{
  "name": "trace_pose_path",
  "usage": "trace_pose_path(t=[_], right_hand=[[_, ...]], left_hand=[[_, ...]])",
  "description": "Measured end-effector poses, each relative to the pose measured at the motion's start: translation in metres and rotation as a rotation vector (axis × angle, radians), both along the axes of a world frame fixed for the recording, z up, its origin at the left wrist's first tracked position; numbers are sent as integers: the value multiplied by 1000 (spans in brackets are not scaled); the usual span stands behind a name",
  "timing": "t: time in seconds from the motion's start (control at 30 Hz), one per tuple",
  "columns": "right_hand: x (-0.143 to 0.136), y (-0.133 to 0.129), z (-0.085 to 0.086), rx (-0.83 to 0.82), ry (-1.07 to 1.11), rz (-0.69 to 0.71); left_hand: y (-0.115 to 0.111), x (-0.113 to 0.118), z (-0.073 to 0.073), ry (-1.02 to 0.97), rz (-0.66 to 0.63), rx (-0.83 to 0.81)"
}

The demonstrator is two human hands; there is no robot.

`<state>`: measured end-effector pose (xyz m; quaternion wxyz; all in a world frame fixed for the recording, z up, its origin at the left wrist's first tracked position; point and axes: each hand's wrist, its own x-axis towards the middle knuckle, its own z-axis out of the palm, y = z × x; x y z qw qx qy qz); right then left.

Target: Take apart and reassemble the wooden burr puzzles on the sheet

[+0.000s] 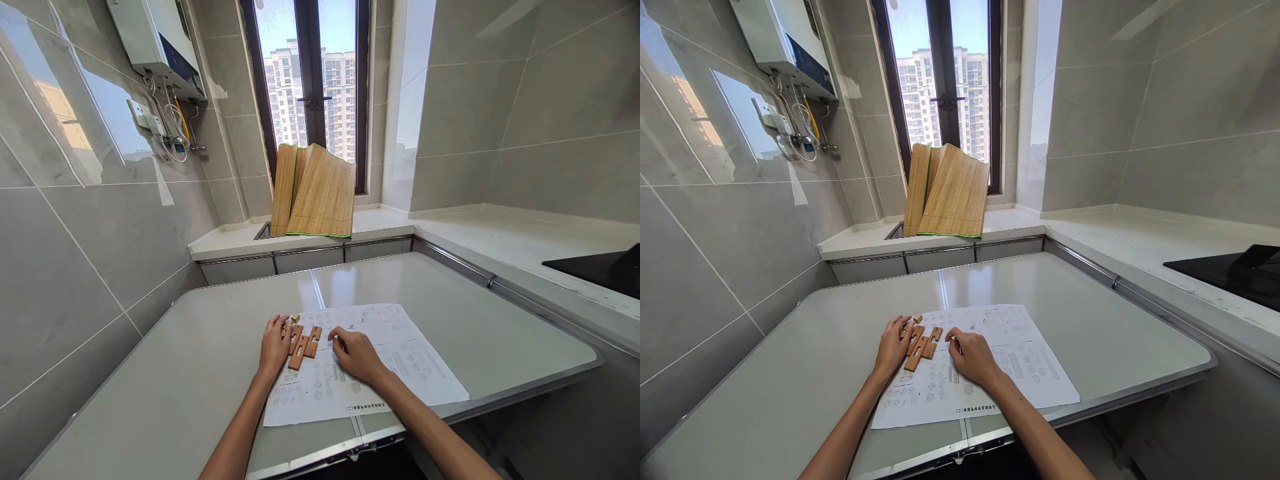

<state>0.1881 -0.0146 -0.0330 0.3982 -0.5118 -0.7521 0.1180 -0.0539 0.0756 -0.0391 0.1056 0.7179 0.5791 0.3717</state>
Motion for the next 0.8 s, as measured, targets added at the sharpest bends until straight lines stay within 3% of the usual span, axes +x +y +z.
trace_pose_path(t=[0.27, 0.8], right_hand=[[0, -1, 1, 6, 2, 1], [0, 0, 1, 18, 0, -9]], left_hand=[[4, -5, 1, -25, -47, 0], [2, -7, 5, -107, -20, 26]])
